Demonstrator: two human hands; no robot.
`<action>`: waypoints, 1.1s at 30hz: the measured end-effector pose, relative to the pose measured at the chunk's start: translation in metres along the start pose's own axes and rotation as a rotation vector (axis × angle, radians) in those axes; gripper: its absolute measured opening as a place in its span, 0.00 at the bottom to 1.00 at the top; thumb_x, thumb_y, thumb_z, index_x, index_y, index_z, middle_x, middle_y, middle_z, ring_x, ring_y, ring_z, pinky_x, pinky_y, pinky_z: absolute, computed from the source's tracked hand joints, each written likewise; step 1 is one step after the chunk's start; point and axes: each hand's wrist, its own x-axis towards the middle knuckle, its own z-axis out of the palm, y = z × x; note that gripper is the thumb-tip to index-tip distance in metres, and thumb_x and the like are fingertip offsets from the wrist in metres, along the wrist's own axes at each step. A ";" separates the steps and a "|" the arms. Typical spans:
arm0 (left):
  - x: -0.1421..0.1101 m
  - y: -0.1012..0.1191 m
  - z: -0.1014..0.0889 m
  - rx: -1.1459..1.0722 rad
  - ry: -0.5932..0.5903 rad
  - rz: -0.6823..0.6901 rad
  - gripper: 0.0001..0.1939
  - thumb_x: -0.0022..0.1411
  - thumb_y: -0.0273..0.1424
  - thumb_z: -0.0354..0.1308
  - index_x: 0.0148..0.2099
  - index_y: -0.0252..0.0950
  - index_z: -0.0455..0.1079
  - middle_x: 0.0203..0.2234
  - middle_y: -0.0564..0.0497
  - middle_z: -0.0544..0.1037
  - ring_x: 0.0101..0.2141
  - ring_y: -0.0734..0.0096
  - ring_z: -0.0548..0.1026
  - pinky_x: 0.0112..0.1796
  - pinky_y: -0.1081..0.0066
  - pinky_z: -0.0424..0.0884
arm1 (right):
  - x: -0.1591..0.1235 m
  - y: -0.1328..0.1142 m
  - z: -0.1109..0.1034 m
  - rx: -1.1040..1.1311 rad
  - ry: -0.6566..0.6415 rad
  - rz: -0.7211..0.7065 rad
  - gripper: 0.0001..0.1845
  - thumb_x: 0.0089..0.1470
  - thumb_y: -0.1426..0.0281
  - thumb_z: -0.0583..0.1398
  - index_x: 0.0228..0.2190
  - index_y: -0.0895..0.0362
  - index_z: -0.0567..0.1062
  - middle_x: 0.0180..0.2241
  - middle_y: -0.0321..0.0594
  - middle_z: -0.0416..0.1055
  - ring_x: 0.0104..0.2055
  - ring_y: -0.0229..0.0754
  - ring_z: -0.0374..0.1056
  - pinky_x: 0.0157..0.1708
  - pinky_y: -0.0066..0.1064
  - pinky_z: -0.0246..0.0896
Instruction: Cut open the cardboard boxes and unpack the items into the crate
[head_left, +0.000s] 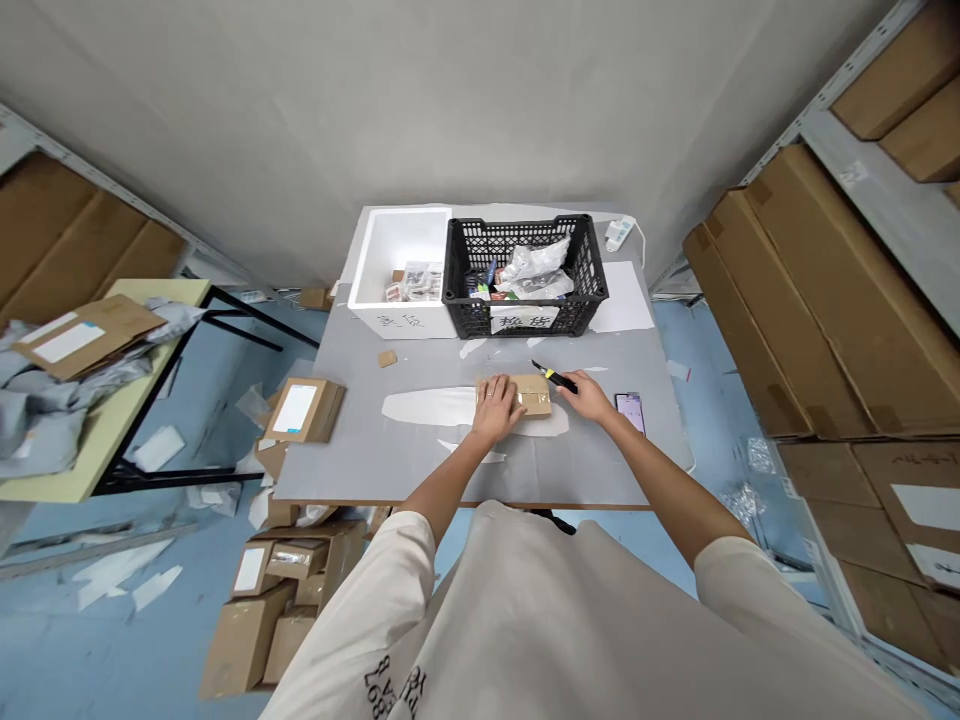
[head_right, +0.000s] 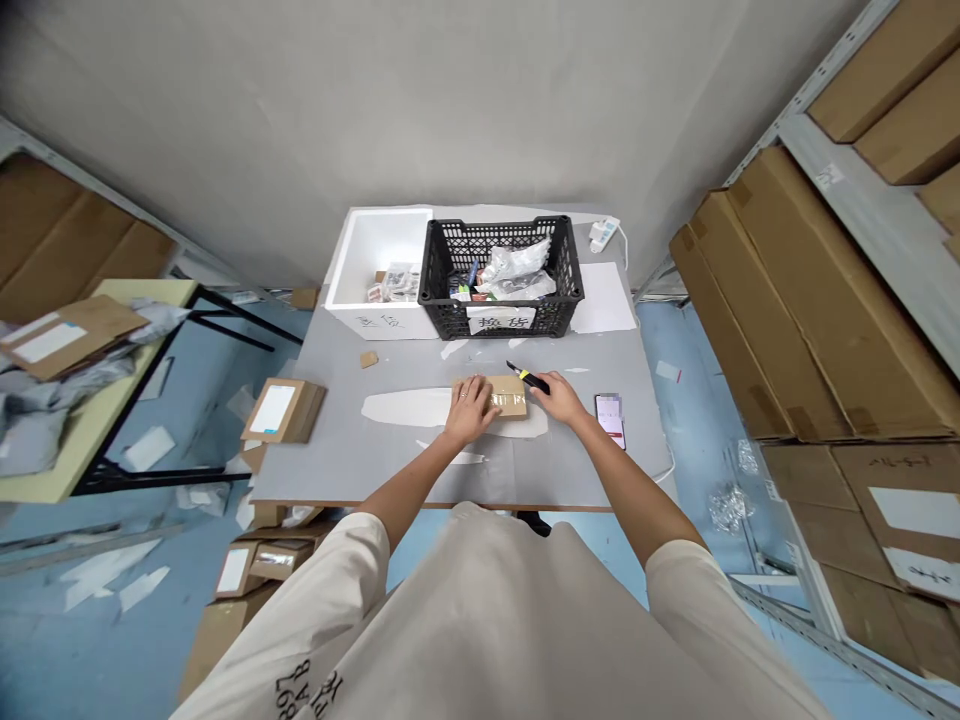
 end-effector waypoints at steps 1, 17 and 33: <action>-0.007 -0.002 -0.004 0.004 -0.001 0.003 0.29 0.69 0.43 0.53 0.68 0.40 0.57 0.69 0.40 0.57 0.69 0.49 0.53 0.67 0.49 0.49 | 0.009 -0.008 0.007 0.020 -0.002 -0.028 0.23 0.63 0.59 0.58 0.55 0.56 0.74 0.52 0.48 0.73 0.55 0.51 0.69 0.57 0.39 0.61; -0.026 -0.025 -0.006 -0.181 -0.062 -0.293 0.14 0.74 0.35 0.46 0.57 0.40 0.63 0.53 0.43 0.71 0.48 0.59 0.74 0.48 0.62 0.70 | -0.011 -0.039 0.064 0.232 -0.150 0.112 0.20 0.62 0.55 0.57 0.50 0.52 0.72 0.45 0.40 0.79 0.44 0.45 0.73 0.46 0.35 0.66; 0.005 0.023 -0.004 -0.008 -0.204 -0.109 0.48 0.58 0.35 0.64 0.73 0.41 0.43 0.65 0.36 0.59 0.62 0.44 0.60 0.57 0.51 0.58 | -0.020 -0.026 0.038 0.326 0.097 0.231 0.20 0.57 0.53 0.59 0.44 0.53 0.73 0.51 0.44 0.73 0.53 0.47 0.69 0.52 0.39 0.64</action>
